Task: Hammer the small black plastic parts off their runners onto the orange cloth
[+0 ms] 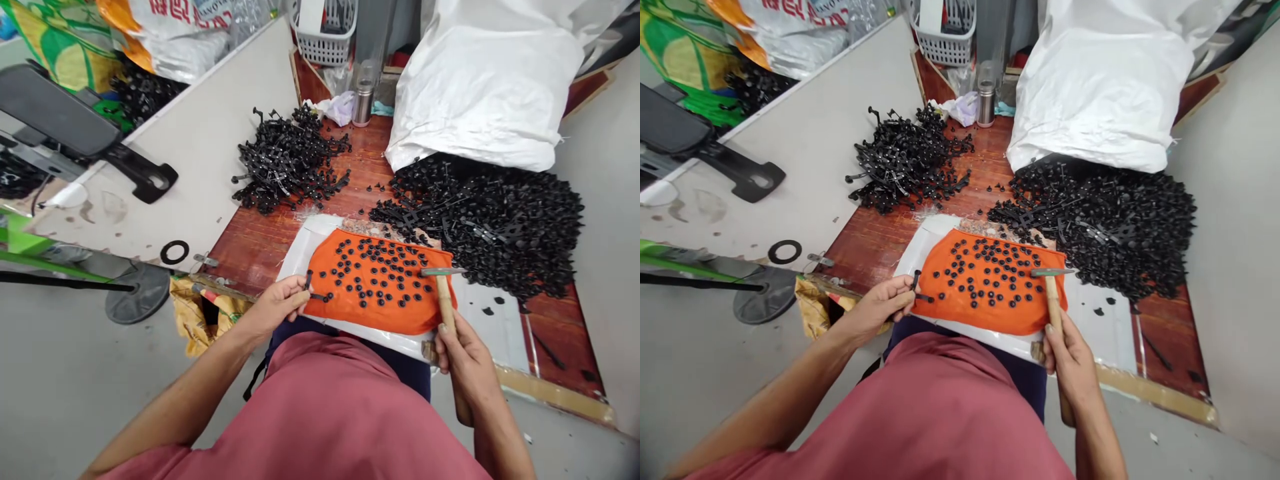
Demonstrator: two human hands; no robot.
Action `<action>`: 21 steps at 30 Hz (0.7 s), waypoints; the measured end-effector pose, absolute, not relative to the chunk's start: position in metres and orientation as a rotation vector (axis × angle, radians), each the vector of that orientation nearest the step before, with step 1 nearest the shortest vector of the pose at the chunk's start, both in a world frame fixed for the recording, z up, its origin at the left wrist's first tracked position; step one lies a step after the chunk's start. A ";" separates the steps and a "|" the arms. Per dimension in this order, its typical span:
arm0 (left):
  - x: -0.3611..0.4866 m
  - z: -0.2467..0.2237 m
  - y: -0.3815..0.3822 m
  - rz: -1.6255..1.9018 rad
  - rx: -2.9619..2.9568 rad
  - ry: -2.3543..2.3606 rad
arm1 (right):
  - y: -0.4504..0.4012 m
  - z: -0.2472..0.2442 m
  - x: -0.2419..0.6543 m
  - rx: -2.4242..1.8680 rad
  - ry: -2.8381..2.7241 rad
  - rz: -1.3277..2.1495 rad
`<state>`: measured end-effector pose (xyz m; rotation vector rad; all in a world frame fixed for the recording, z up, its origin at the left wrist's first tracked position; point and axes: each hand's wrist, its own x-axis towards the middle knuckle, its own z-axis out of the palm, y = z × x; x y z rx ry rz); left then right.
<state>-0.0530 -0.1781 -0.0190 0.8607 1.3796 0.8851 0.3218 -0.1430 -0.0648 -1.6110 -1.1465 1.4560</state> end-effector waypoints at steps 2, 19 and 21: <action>-0.047 -0.020 -0.179 0.852 0.974 1.464 | -0.145 -0.060 0.322 -1.622 -1.161 1.426; -0.050 -0.041 -0.175 0.758 1.098 1.491 | -0.178 -0.033 0.288 -1.485 -1.975 1.321; -0.050 -0.043 -0.176 0.735 1.170 1.502 | -0.177 -0.032 0.283 -1.461 -2.066 1.302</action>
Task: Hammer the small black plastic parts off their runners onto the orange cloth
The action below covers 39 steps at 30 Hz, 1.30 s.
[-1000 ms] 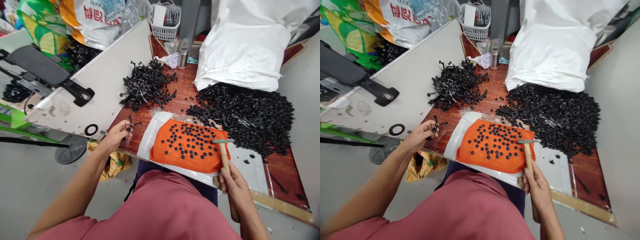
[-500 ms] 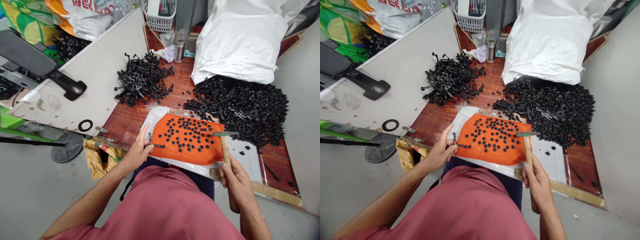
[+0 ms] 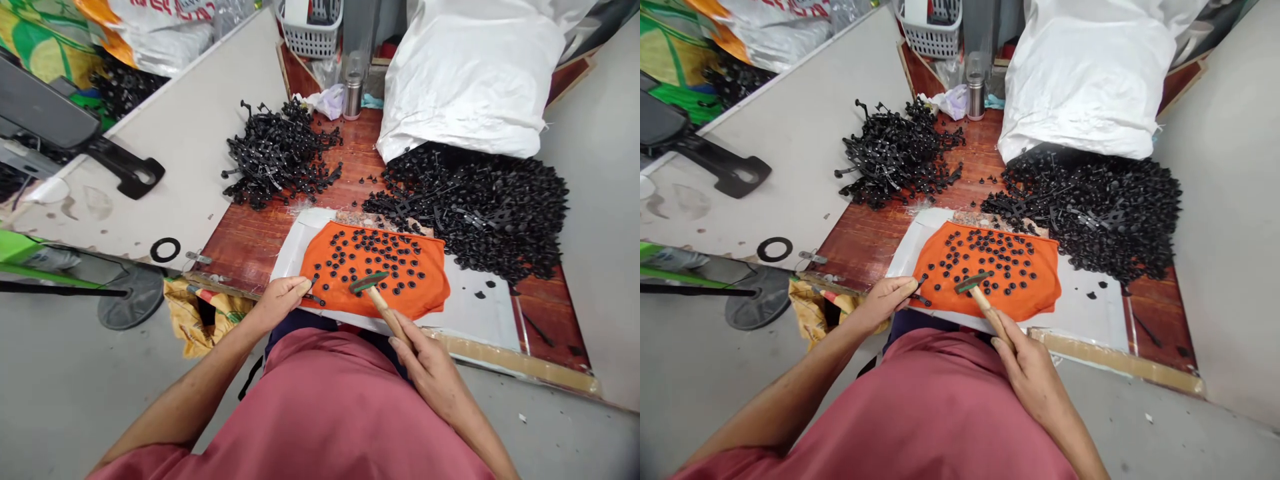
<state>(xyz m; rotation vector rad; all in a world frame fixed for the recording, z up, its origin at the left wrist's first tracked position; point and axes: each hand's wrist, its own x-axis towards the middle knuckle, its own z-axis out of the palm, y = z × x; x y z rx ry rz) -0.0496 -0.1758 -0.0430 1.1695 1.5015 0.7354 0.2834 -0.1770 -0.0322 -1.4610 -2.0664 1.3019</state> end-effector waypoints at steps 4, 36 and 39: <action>-0.048 -0.042 -0.175 0.610 1.425 1.575 | -0.174 -0.028 0.277 -1.425 -2.210 1.320; -0.044 -0.034 -0.171 0.402 1.600 1.605 | -0.169 -0.020 0.271 -1.375 -2.300 1.335; -0.044 -0.030 -0.169 0.341 1.635 1.631 | -0.170 -0.026 0.273 -1.410 -2.343 1.260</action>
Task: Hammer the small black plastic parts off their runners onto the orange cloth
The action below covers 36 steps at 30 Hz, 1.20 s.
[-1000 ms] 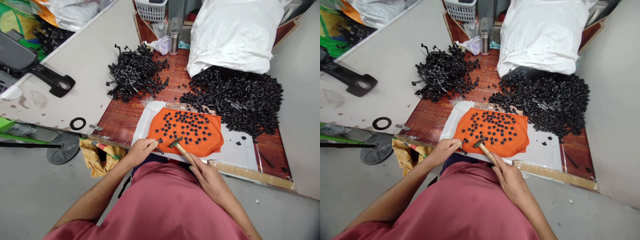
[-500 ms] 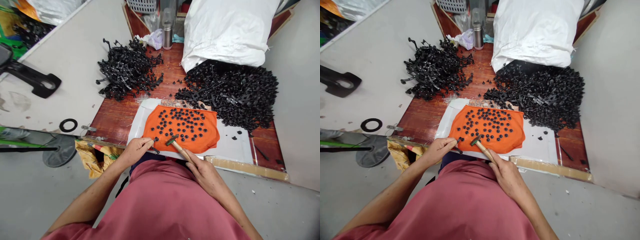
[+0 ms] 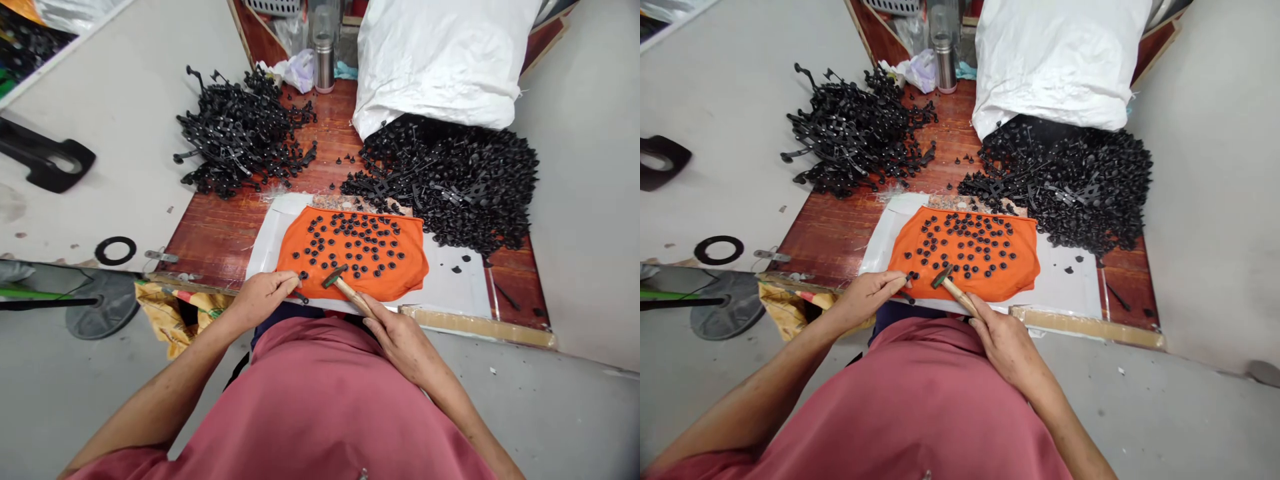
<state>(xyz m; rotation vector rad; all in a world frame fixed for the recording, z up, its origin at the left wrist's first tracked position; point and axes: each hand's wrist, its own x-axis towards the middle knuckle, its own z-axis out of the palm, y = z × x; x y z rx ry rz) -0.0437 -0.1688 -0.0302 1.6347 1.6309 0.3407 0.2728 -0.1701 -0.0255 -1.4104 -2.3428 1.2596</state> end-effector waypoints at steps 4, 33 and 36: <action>-0.042 -0.024 -0.165 0.220 1.694 1.679 | -0.172 -0.032 0.274 -1.466 -2.356 1.193; -0.051 -0.007 -0.172 0.146 2.000 1.870 | -0.161 -0.020 0.242 -1.454 -2.430 1.055; -0.039 -0.006 -0.169 0.039 2.139 1.917 | -0.164 -0.024 0.241 -1.458 -2.441 1.087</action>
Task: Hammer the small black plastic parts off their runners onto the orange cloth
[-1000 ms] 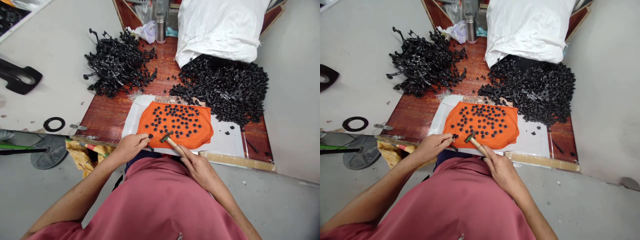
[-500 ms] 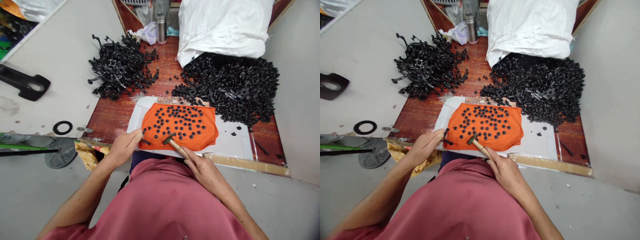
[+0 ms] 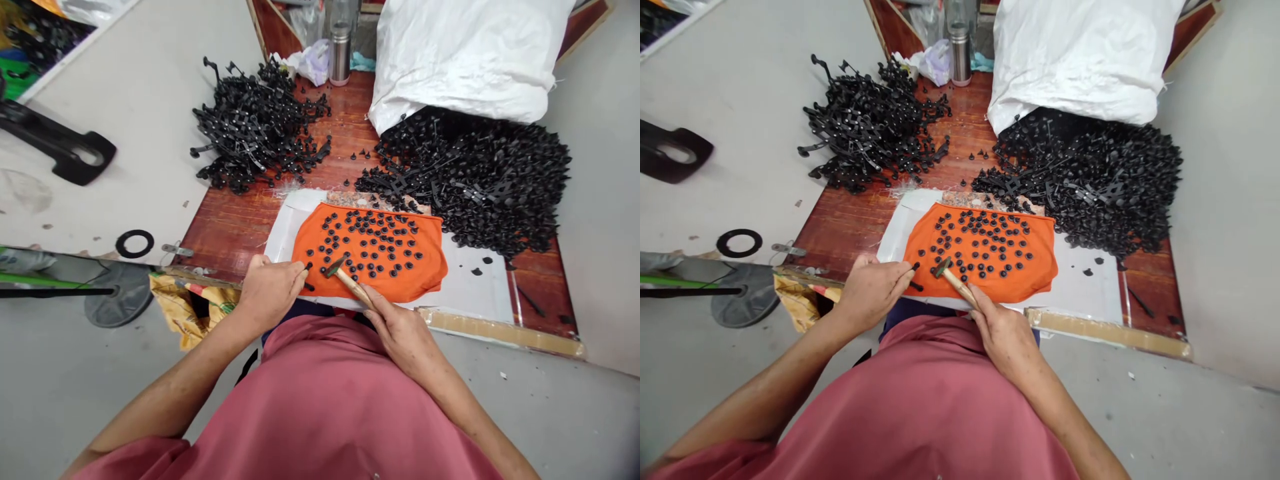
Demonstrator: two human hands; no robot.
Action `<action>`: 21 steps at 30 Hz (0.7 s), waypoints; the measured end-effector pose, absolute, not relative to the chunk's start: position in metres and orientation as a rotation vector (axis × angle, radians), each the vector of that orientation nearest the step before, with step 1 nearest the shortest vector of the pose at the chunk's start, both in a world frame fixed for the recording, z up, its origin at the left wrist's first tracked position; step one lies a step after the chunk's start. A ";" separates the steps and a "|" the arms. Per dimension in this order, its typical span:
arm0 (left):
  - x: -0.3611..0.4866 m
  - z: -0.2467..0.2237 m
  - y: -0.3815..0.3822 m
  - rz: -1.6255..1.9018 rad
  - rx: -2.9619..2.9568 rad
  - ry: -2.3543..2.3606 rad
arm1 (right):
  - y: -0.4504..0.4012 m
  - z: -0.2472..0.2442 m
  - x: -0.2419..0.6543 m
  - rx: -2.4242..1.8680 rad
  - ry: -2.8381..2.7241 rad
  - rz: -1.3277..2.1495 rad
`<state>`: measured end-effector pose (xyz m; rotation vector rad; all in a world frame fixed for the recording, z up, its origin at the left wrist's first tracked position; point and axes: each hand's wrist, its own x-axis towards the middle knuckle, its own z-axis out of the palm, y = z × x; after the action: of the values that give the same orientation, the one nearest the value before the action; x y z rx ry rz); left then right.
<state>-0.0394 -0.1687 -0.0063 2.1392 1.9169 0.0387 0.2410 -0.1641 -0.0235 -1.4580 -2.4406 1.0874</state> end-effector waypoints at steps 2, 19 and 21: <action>-0.035 -0.005 -0.166 0.000 2.192 1.961 | -0.165 -0.024 0.241 -1.473 -2.422 1.098; -0.031 -0.020 -0.151 0.093 2.008 1.723 | -0.166 -0.040 0.245 -1.533 -2.361 1.146; -0.031 -0.021 -0.151 0.072 2.040 1.735 | -0.166 -0.041 0.245 -1.532 -2.365 1.127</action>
<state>-0.0314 -0.1513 -0.0205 2.0396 1.7352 0.0723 0.2449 -0.1660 -0.0406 -1.5318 -2.3648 1.1273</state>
